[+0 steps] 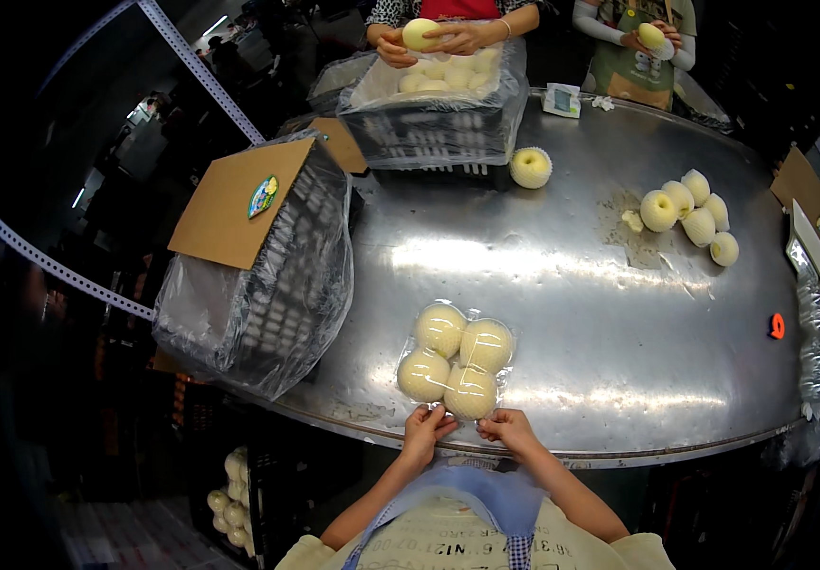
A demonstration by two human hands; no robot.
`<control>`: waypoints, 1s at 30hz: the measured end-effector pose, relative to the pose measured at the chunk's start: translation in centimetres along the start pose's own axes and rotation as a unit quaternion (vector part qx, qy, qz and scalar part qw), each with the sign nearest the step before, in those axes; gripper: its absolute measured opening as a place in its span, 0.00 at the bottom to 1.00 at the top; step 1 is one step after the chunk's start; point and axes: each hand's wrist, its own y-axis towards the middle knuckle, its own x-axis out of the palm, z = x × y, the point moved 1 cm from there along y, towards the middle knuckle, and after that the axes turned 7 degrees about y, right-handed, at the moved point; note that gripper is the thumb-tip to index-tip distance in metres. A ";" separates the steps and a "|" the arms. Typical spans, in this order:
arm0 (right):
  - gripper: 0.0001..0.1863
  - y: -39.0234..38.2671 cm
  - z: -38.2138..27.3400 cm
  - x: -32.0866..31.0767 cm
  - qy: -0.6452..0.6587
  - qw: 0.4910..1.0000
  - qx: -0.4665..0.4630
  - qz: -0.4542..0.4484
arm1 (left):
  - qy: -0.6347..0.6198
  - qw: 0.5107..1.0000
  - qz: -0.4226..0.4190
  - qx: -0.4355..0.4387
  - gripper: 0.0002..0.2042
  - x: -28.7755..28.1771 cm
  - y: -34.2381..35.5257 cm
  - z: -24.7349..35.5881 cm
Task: The person places foam-netted apples into a clear plastic tray on a metal table. They then use a handheld tape dispenser to seal the plastic wrap over the apples. Finally, the person lifts the sealed tray and places it into a black crate alongside other packaged units.
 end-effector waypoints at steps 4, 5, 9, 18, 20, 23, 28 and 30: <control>0.14 1.1 0.3 -1.8 -0.079 0.995 -0.024 -0.049 | -0.007 1.000 -0.001 0.002 0.09 0.4 0.7 0.4; 0.16 1.0 -0.3 -2.1 -0.107 0.993 -0.029 -0.041 | -0.016 1.000 -0.008 0.001 0.09 0.2 0.7 0.2; 0.17 1.6 -4.7 -4.2 -0.030 0.999 -0.020 -0.032 | -0.063 0.998 -0.006 -0.002 0.09 -0.2 0.1 0.2; 0.13 5.4 -6.0 -3.8 -0.071 0.995 -0.068 0.009 | 0.005 1.000 0.006 0.002 0.09 0.3 -0.2 1.1; 0.13 5.8 -5.6 -3.8 -0.080 0.993 -0.078 0.025 | 0.017 1.000 0.007 0.003 0.09 0.4 -0.2 1.2; 0.14 5.6 -4.9 -3.2 -0.118 0.986 -0.101 0.065 | 0.028 0.999 0.015 0.011 0.08 0.1 -0.2 1.4; 0.19 1.5 -1.9 -2.2 0.000 0.999 -0.035 -0.010 | 0.033 0.996 0.073 0.050 0.08 -3.5 1.4 2.2; 0.25 1.0 -1.7 -3.5 0.070 0.997 0.009 -0.036 | 0.016 0.993 0.092 0.069 0.08 -4.3 1.6 2.7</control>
